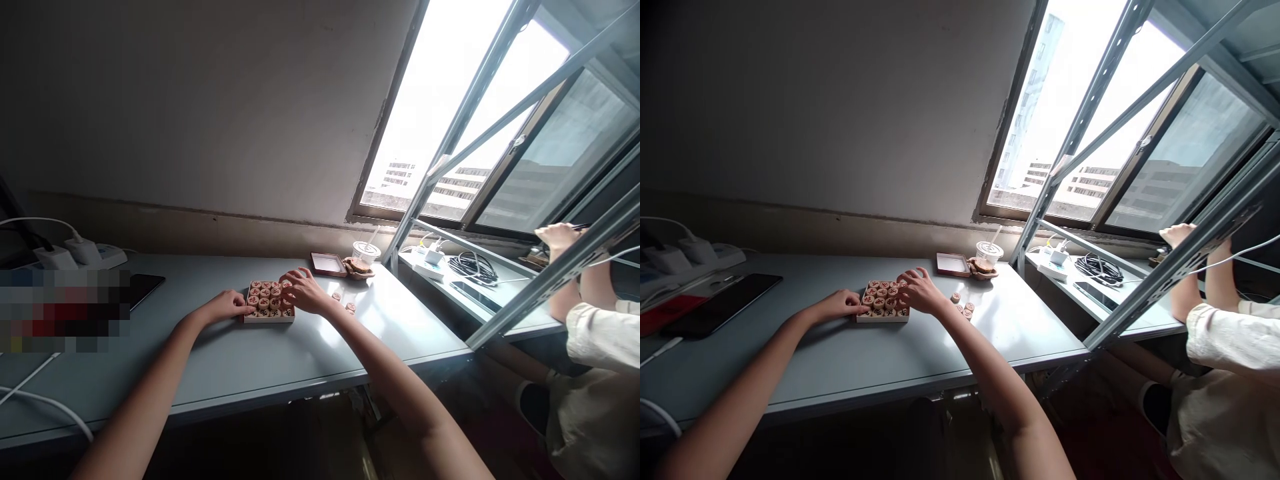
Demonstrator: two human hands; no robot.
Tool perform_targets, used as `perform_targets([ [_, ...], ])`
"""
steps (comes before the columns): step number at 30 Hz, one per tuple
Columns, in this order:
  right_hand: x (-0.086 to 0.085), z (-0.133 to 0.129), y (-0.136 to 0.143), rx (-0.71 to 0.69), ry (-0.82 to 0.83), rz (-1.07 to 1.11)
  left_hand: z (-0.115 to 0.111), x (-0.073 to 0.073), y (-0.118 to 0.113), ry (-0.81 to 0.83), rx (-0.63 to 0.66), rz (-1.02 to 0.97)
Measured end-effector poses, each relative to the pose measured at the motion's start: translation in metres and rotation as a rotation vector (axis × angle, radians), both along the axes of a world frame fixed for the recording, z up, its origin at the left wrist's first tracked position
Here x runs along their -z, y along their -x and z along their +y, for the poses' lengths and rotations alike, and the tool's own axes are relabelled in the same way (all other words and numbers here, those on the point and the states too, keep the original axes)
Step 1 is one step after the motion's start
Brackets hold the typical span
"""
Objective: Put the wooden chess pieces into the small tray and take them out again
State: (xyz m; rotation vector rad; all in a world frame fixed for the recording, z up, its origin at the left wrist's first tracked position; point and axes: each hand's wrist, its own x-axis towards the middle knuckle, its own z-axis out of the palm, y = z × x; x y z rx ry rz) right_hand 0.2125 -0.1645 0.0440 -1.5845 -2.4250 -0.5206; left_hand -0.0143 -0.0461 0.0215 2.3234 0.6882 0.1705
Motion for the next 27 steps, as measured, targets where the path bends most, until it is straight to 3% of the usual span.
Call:
perform_targets([
  [7,-0.006,-0.015,0.019,0.058,-0.03,0.104,0.004,0.005,0.001,-0.006,0.012,-0.012],
  [13,0.005,-0.015,0.031,0.161,-0.028,0.112,0.003,0.004,0.0,-0.021,0.01,-0.015],
  [21,0.003,-0.019,0.03,0.179,-0.028,0.169,-0.015,-0.006,-0.008,-0.189,-0.19,0.135],
  [24,0.002,-0.034,0.015,0.301,-0.081,0.206,-0.018,-0.009,-0.009,-0.201,-0.205,0.151],
  [27,0.01,-0.059,-0.009,0.536,-0.155,0.2,-0.018,-0.01,-0.008,-0.181,-0.181,0.146],
])
